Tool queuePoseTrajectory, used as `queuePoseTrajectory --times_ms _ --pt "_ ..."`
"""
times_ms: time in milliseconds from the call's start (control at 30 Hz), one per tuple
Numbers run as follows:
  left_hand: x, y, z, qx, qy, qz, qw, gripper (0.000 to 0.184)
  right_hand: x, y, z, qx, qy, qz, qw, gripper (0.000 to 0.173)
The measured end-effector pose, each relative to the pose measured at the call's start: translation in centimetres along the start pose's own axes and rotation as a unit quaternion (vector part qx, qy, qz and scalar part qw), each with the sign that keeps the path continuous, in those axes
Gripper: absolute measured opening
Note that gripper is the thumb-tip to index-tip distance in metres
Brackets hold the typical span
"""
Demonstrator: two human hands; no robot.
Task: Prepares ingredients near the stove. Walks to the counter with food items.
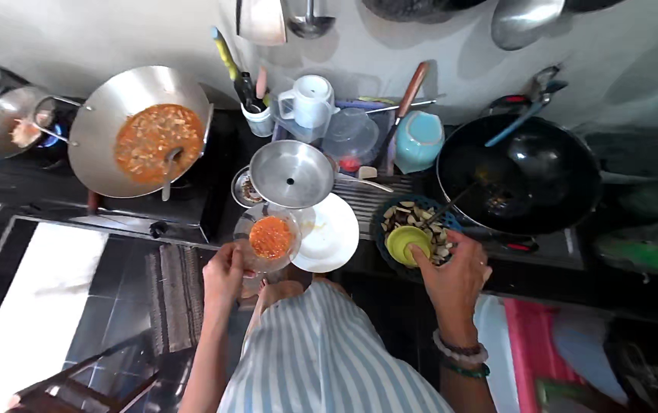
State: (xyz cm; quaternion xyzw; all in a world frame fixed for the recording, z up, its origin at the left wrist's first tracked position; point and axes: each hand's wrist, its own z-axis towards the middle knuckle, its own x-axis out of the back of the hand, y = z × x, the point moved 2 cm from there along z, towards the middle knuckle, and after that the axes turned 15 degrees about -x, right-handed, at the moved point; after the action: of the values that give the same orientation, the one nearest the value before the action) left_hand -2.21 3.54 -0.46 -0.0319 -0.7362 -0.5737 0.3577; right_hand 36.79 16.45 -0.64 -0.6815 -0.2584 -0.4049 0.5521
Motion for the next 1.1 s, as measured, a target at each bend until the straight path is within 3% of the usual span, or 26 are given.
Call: queuePoseTrajectory --times_ms 67,133,233,300,333,433,533,667,733,933,1100 --pt "-0.2 -0.3 0.1 -0.004 0.004 0.000 1.000 0.029 -1.3 -4.7 0.4 0.095 -0.083 0.014 0.992 0.063" --pt "-0.5 -0.2 0.1 -0.005 0.003 0.000 1.000 0.029 -5.6 -9.3 1.0 0.195 -0.174 0.017 0.965 0.059" --pt "-0.9 0.3 0.2 0.000 0.001 0.009 1.000 0.029 -11.5 -13.9 2.6 0.340 -0.199 0.039 0.918 0.042" --pt "-1.0 0.5 0.3 -0.008 0.001 0.011 1.000 0.029 -12.7 -15.3 4.0 0.394 -0.185 0.066 0.898 0.018" --pt "-1.1 0.7 0.4 -0.013 0.003 0.010 1.000 0.029 -12.1 -15.7 4.7 0.399 -0.185 0.072 0.895 0.017" --pt "-1.3 1.4 0.6 -0.009 0.000 0.002 1.000 0.029 -7.8 -14.8 7.2 0.347 -0.212 0.102 0.908 0.024" --pt "-1.7 1.4 0.6 -0.015 0.005 -0.005 1.000 0.027 -6.1 -12.0 10.8 0.214 -0.257 0.156 0.929 0.032" --pt "-2.5 2.2 0.8 -0.046 0.012 -0.015 0.999 0.023 -7.7 -7.8 15.4 0.082 -0.293 0.296 0.906 0.030" --pt "-2.9 2.9 1.2 -0.053 -0.003 -0.001 0.999 0.022 -7.6 -7.2 15.5 0.028 -0.275 0.297 0.914 0.031" --pt "-4.6 5.3 3.1 -0.079 -0.088 0.039 0.992 0.023 -8.5 -9.0 20.5 0.011 -0.196 0.139 0.971 0.041" --pt "-7.0 7.4 4.7 -0.098 -0.143 0.033 0.984 0.023 -6.8 -9.5 20.5 0.058 -0.080 0.095 0.991 0.043"
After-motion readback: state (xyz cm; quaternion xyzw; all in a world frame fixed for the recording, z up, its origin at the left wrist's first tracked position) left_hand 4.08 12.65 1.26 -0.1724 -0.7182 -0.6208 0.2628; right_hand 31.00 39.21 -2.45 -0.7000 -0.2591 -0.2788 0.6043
